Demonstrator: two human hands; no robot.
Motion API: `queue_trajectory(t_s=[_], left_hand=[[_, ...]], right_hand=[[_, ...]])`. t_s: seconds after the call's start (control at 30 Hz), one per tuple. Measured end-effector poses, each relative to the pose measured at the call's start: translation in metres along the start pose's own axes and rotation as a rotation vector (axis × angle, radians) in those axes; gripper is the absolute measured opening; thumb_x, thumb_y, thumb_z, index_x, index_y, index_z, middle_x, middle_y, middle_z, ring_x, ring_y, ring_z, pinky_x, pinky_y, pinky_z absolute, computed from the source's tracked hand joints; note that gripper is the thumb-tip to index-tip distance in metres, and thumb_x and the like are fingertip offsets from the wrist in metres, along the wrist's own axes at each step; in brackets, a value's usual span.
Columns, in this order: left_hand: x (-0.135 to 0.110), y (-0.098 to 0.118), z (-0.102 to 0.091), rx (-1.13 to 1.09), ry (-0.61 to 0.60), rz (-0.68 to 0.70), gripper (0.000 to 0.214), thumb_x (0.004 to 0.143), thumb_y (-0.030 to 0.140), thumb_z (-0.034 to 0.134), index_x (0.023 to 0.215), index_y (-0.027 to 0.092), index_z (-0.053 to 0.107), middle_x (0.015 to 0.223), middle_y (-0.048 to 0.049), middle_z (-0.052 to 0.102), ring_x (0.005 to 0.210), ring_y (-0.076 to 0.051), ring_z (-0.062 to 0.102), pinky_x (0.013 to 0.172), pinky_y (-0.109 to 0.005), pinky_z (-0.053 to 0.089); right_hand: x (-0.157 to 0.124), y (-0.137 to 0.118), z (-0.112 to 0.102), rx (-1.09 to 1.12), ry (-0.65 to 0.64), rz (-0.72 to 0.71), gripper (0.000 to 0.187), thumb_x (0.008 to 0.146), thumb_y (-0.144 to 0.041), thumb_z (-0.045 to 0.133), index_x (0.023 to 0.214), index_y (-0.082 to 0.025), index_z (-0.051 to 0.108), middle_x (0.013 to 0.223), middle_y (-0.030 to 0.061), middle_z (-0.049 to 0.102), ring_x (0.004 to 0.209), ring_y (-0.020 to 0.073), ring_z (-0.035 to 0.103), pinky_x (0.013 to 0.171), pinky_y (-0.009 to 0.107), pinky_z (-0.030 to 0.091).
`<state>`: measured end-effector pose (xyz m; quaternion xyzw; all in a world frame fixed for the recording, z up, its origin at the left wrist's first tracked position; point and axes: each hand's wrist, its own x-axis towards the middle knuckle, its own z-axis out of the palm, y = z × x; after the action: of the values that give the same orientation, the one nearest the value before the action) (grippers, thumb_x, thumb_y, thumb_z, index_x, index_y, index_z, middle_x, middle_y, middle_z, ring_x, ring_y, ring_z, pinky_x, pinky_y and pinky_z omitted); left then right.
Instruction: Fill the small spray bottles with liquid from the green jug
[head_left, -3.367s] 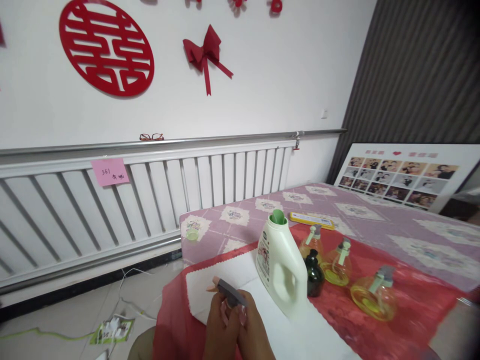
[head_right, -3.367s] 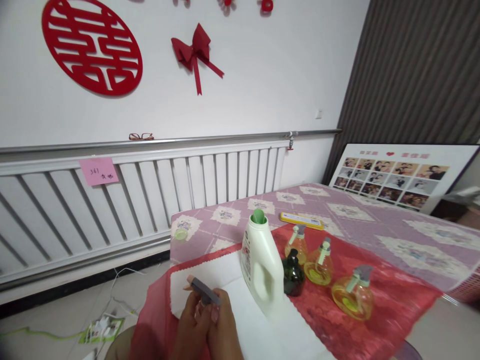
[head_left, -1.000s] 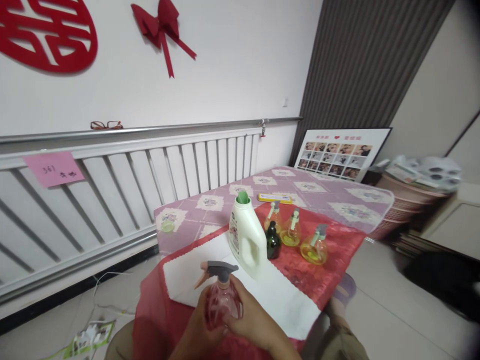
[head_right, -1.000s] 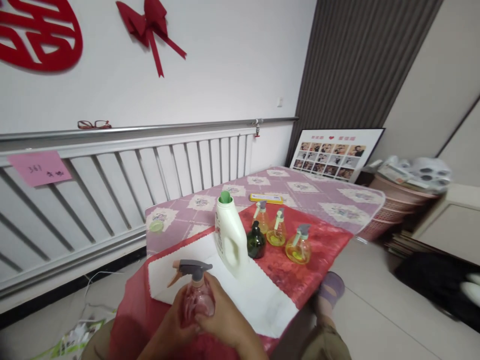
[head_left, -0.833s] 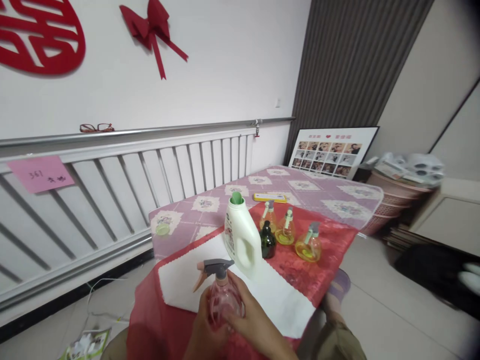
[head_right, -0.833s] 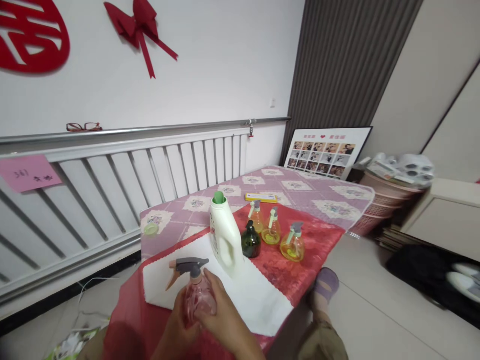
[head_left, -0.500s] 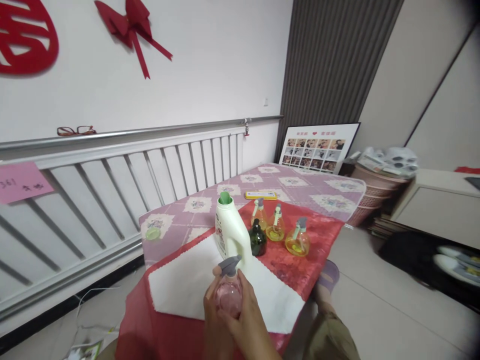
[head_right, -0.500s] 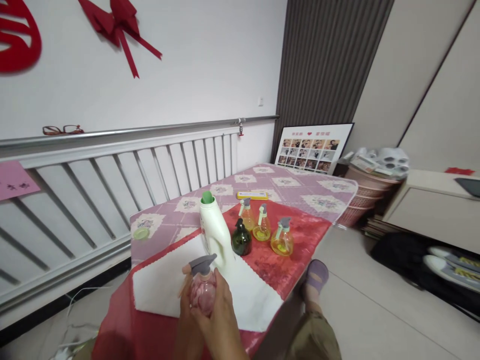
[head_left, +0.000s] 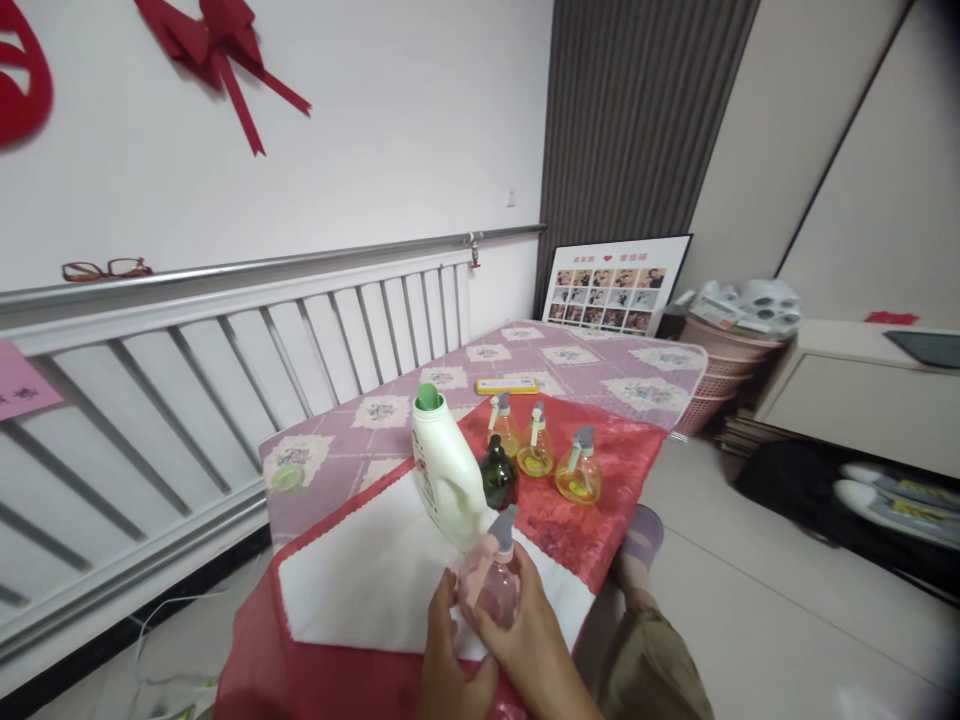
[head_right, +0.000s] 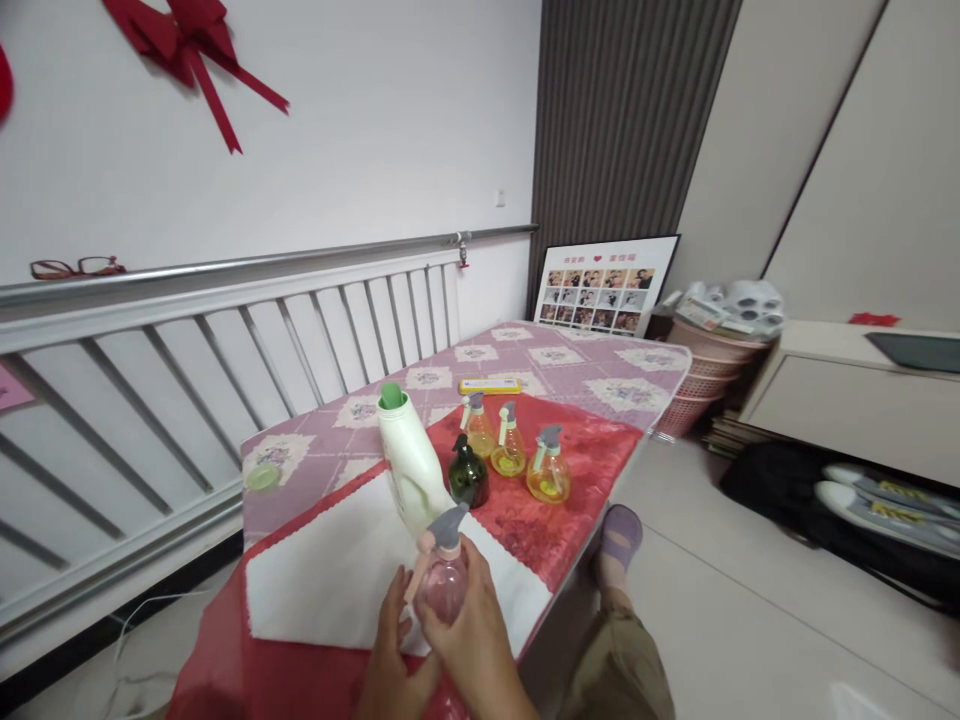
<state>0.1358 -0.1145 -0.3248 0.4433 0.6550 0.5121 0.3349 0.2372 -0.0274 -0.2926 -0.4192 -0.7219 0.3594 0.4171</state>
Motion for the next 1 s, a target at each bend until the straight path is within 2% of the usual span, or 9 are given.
queue_trajectory(t_s=[0.1,0.17,0.27,0.4,0.5,0.73,0.87,1.0], left_hand=[[0.000,-0.015,-0.007,0.186,0.142,0.044,0.069,0.072,0.015,0.056,0.138,0.017,0.035,0.147,-0.0138,0.038,0.138,-0.028,0.031,0.114,-0.043,0.026],[-0.002,-0.025,-0.014,0.278,0.187,0.105,0.056,0.074,0.016,0.053,0.129,0.016,0.048,0.140,-0.0139,0.046,0.134,-0.028,0.038,0.114,-0.045,0.028],[-0.007,-0.040,-0.023,0.367,0.234,0.182,0.045,0.076,0.017,0.053,0.121,0.018,0.057,0.134,-0.0135,0.053,0.128,-0.028,0.046,0.110,-0.047,0.036],[-0.011,-0.056,-0.025,0.422,0.254,0.269,0.041,0.076,0.017,0.055,0.116,0.022,0.061,0.127,-0.0114,0.059,0.122,-0.027,0.052,0.105,-0.046,0.043],[-0.010,-0.062,-0.023,0.439,0.262,0.326,0.037,0.077,0.015,0.056,0.112,0.024,0.064,0.123,-0.0103,0.061,0.119,-0.027,0.055,0.103,-0.045,0.046],[-0.009,-0.063,-0.022,0.487,0.259,0.385,0.035,0.076,0.012,0.057,0.107,0.024,0.067,0.120,-0.0105,0.063,0.116,-0.027,0.057,0.100,-0.043,0.048],[-0.010,-0.059,-0.021,0.503,0.265,0.400,0.035,0.075,0.011,0.056,0.106,0.023,0.067,0.120,-0.0114,0.064,0.115,-0.027,0.058,0.100,-0.044,0.048],[-0.011,-0.057,-0.020,0.518,0.257,0.389,0.035,0.075,0.012,0.056,0.106,0.022,0.067,0.121,-0.0123,0.063,0.116,-0.028,0.057,0.100,-0.044,0.047]], right_hand=[[0.016,0.016,-0.016,-0.077,0.055,-0.015,0.077,0.067,-0.033,0.063,0.135,-0.018,0.030,0.129,0.0158,0.052,0.119,0.0318,0.053,0.100,0.047,0.044],[0.032,0.028,-0.028,-0.131,0.110,-0.033,0.076,0.068,-0.035,0.063,0.135,-0.017,0.031,0.129,0.0164,0.052,0.120,0.0320,0.052,0.101,0.048,0.043],[0.058,0.045,-0.044,-0.164,0.175,-0.061,0.076,0.068,-0.039,0.064,0.134,-0.017,0.032,0.129,0.0167,0.053,0.119,0.0320,0.053,0.100,0.049,0.043],[0.087,0.062,-0.055,-0.177,0.200,-0.060,0.078,0.066,-0.043,0.066,0.132,-0.016,0.035,0.130,0.0179,0.053,0.120,0.0332,0.052,0.100,0.051,0.042],[0.098,0.071,-0.057,-0.186,0.197,-0.041,0.079,0.066,-0.046,0.066,0.132,-0.015,0.035,0.130,0.0200,0.052,0.119,0.0337,0.053,0.097,0.050,0.044],[0.103,0.084,-0.056,-0.201,0.181,-0.017,0.083,0.067,-0.049,0.066,0.134,-0.012,0.035,0.135,0.0227,0.048,0.123,0.0351,0.049,0.100,0.051,0.041],[0.103,0.086,-0.054,-0.201,0.175,-0.003,0.084,0.067,-0.047,0.066,0.137,-0.014,0.033,0.136,0.0213,0.047,0.124,0.0354,0.048,0.100,0.052,0.040],[0.104,0.085,-0.054,-0.195,0.173,0.014,0.088,0.066,-0.048,0.067,0.138,-0.011,0.033,0.137,0.0225,0.046,0.124,0.0361,0.048,0.100,0.051,0.041]])
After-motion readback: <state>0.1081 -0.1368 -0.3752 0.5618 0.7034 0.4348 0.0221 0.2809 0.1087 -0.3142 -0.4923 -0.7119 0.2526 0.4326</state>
